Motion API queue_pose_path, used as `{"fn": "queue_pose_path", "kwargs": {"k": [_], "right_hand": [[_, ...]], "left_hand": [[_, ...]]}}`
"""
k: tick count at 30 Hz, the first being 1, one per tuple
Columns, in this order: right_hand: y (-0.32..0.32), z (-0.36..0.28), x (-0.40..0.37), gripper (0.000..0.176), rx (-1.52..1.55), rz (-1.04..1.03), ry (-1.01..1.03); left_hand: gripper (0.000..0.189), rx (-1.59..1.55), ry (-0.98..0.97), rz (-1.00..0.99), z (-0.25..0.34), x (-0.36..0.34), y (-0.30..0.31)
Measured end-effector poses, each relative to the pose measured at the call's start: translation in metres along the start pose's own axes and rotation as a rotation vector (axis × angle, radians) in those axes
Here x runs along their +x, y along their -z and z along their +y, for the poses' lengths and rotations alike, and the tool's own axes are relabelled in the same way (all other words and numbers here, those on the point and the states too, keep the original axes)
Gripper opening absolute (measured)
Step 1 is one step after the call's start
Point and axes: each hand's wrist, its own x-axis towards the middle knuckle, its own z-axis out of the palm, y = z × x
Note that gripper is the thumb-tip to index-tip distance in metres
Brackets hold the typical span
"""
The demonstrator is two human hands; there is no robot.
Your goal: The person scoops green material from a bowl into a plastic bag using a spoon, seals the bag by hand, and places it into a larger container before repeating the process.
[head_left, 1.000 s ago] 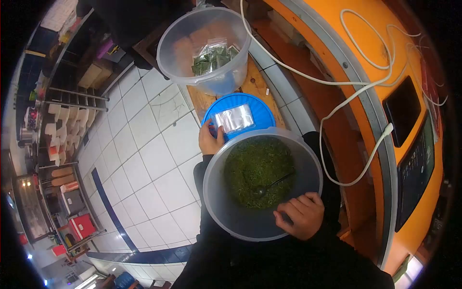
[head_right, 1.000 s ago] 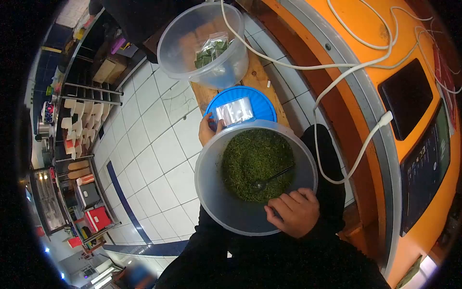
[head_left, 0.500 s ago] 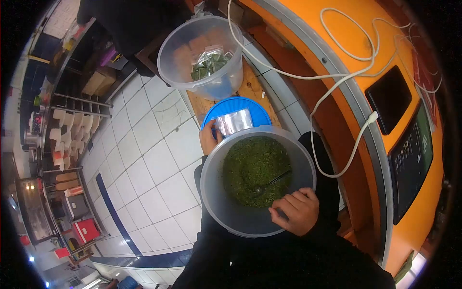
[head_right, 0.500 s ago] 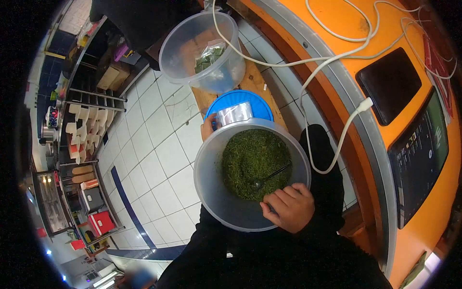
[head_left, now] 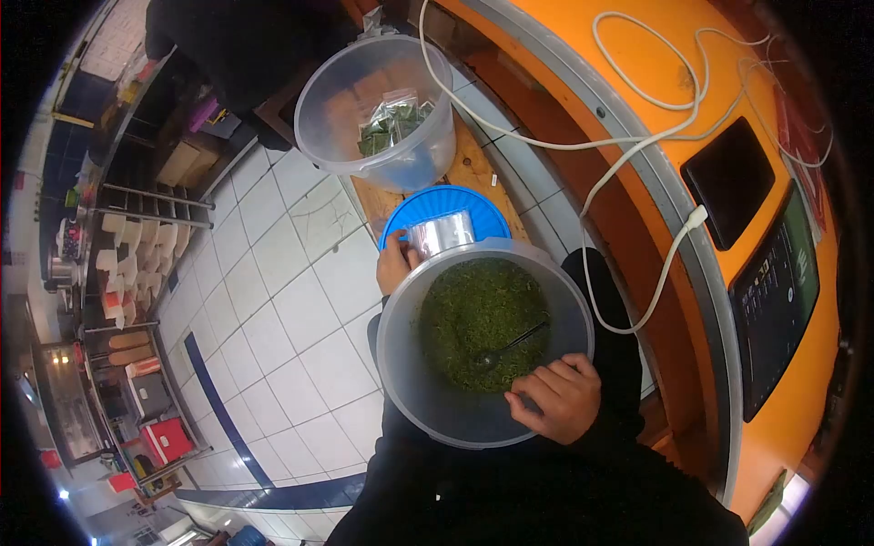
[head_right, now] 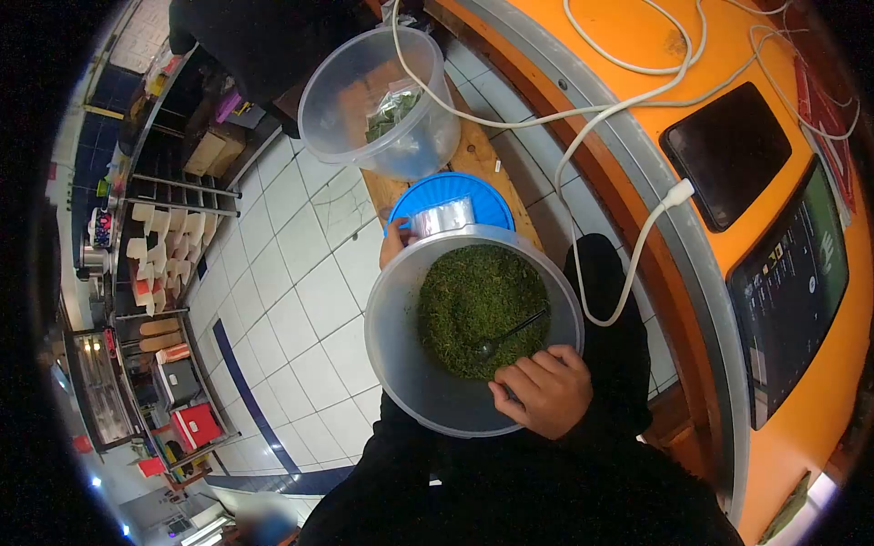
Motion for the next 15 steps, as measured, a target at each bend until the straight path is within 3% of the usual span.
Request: {"fn": "queue_pose_path", "kwargs": {"k": [6,12,15], "right_hand": [[0.000,-0.001,0.000,0.021,-0.008,-0.005,-0.010],[0.000,-0.002,0.001,0.021,-0.003,-0.001,-0.017],[-0.004,0.001,-0.001,0.021,0.003,0.012,-0.001]], "left_hand": [[0.029,-0.039,-0.020,0.001,0.004,0.003,0.010],[0.018,0.158,0.012,-0.085,0.031,0.001,0.031],[0.015,0.127,-0.083,-0.047,0.020,0.001,0.025]]}}
